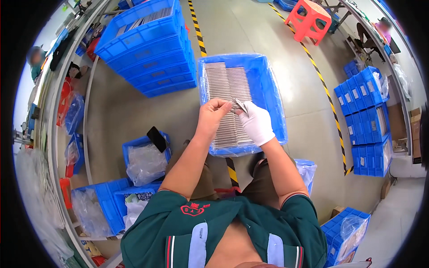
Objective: The person takes batches of metal rods from a container, sorts through them by hand, and stacks them in rows inside a plastic crate.
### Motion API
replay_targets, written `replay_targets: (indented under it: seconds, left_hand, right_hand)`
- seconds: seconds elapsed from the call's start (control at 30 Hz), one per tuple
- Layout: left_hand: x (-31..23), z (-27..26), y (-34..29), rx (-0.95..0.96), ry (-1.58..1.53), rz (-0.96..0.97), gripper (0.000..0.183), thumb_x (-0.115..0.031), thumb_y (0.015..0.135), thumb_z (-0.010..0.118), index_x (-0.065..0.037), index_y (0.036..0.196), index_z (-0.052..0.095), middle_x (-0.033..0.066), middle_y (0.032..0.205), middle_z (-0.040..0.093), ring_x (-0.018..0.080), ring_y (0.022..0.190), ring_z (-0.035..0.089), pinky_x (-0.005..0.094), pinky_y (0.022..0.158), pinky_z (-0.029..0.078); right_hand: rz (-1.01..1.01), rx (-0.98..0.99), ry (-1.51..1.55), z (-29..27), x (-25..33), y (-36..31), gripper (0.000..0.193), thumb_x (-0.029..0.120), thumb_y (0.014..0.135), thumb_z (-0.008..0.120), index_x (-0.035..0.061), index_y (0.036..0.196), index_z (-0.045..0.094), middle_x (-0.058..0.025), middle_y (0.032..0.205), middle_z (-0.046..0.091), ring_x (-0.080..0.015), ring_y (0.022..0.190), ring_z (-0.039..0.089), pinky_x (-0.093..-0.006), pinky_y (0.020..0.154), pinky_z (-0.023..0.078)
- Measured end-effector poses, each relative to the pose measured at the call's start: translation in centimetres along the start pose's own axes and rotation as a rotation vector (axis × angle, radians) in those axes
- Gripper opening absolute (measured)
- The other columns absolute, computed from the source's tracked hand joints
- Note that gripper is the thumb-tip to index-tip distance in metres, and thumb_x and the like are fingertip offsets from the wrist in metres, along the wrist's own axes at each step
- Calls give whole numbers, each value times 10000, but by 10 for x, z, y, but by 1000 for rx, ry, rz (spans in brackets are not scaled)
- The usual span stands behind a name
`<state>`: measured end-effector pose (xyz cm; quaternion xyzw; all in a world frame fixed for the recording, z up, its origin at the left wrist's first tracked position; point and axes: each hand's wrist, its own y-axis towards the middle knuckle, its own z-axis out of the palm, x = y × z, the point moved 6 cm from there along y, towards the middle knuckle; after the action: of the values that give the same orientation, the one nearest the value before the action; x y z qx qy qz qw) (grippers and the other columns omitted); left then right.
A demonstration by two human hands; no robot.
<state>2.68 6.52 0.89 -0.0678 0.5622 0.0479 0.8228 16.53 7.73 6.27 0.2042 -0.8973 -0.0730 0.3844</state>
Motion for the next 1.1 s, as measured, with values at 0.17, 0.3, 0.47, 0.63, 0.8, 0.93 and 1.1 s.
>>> replay_targets:
  seconds: [0.17,0.3,0.47,0.63,0.8,0.93,1.1]
  left_hand:
    - [-17,-10,4,-11,-84,3,114,-130,813,623,-17,822,627,29,783,620,74,696,532,213,674,413]
    - [-11,1,0,155,-147,-114,96,-101,802,623,-5,796,626,28,720,606,73,653,518,209,640,413]
    - [-13,0,0,212,-116,-118,88,-91,790,633,-4,802,628,33,736,613,77,669,531,216,655,425]
    - [-16,-2,-1,207,-90,-118,73,-61,771,651,-3,808,629,28,748,616,79,692,552,210,661,439]
    - [-9,-5,0,235,45,-100,75,-61,787,631,7,816,627,43,767,622,87,707,559,219,675,443]
    - [-12,-6,1,243,77,-99,79,-64,793,620,10,819,626,54,776,626,99,739,568,233,698,448]
    - [-26,-7,-1,119,38,-15,86,-79,796,625,5,809,621,49,794,619,95,758,558,237,718,438]
  right_hand:
    - [391,388,678,18,-23,-1,160,168,854,565,12,889,549,36,650,464,-43,540,382,-207,473,328]
    - [508,536,954,24,-15,-11,182,223,841,577,51,813,528,31,596,443,-50,509,377,-200,456,294]
    - [543,521,1009,25,-15,-13,173,220,841,576,54,824,528,37,588,421,-47,497,360,-198,442,274]
    - [541,556,1009,25,-13,-13,159,205,839,573,54,809,533,39,581,415,-47,495,356,-203,438,268]
    - [508,545,947,26,-15,-11,145,185,836,568,58,778,526,42,568,408,-45,477,339,-211,430,258]
    - [525,545,1007,28,-13,-14,157,196,843,565,60,775,524,41,562,407,-45,474,335,-212,430,258]
    - [530,592,972,30,-18,-16,266,313,858,562,68,764,525,36,560,419,-47,474,344,-211,428,265]
